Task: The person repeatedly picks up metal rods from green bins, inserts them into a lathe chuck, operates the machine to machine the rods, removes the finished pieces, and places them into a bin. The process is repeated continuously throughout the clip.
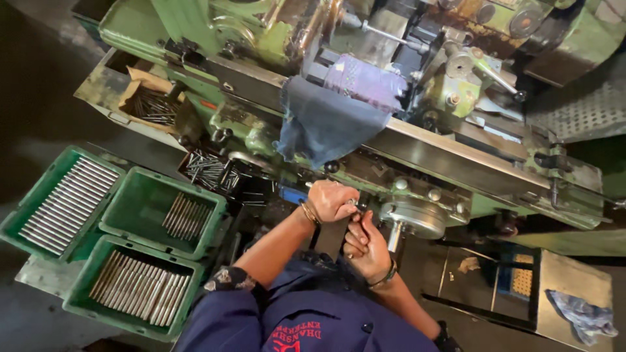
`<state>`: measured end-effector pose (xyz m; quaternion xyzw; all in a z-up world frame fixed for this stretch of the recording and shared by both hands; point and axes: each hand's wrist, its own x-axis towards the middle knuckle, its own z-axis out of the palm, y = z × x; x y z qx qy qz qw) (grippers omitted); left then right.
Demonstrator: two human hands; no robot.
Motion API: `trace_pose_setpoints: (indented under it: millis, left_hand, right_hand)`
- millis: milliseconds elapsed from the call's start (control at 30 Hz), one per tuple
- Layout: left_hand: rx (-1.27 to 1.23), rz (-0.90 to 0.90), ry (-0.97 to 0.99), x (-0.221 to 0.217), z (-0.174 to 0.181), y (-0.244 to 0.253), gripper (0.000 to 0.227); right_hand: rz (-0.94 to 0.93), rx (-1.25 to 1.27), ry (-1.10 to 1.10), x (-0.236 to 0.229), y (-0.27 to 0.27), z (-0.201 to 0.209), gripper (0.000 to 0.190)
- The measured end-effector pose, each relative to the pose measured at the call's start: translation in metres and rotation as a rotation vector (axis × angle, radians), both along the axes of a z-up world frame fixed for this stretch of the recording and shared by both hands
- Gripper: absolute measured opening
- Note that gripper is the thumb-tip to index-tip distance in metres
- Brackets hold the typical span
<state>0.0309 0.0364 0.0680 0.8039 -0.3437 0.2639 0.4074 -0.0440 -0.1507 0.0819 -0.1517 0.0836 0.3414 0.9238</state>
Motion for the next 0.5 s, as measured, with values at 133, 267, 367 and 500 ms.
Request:
trace_pose_setpoints:
  millis: [133,267,367,500]
  left_hand:
    - [-0.234,0.032,0.247,-0.004,0.0,-0.023,0.026]
    - [-0.88,-0.085,1.112,-0.017,0.002,-0.057,0.029]
    - [-0.946,-0.175,1.523,-0.029,0.007,-0.07,0.028]
    - [-1.065,-0.338,1.585,-0.037,0.016,-0.083,0.027]
  right_hand:
    - [-0.307,-0.387,-0.259,-0.001,-0.016,0.015,0.031]
    - [-0.582,-1.121,-0.893,0.011,-0.041,0.028,0.022]
    - [-0.602,-1.625,-1.389,0.021,-0.065,0.039,0.013]
    - [-0.548,-1.731,-1.76,0.032,-0.086,0.056,0.022]
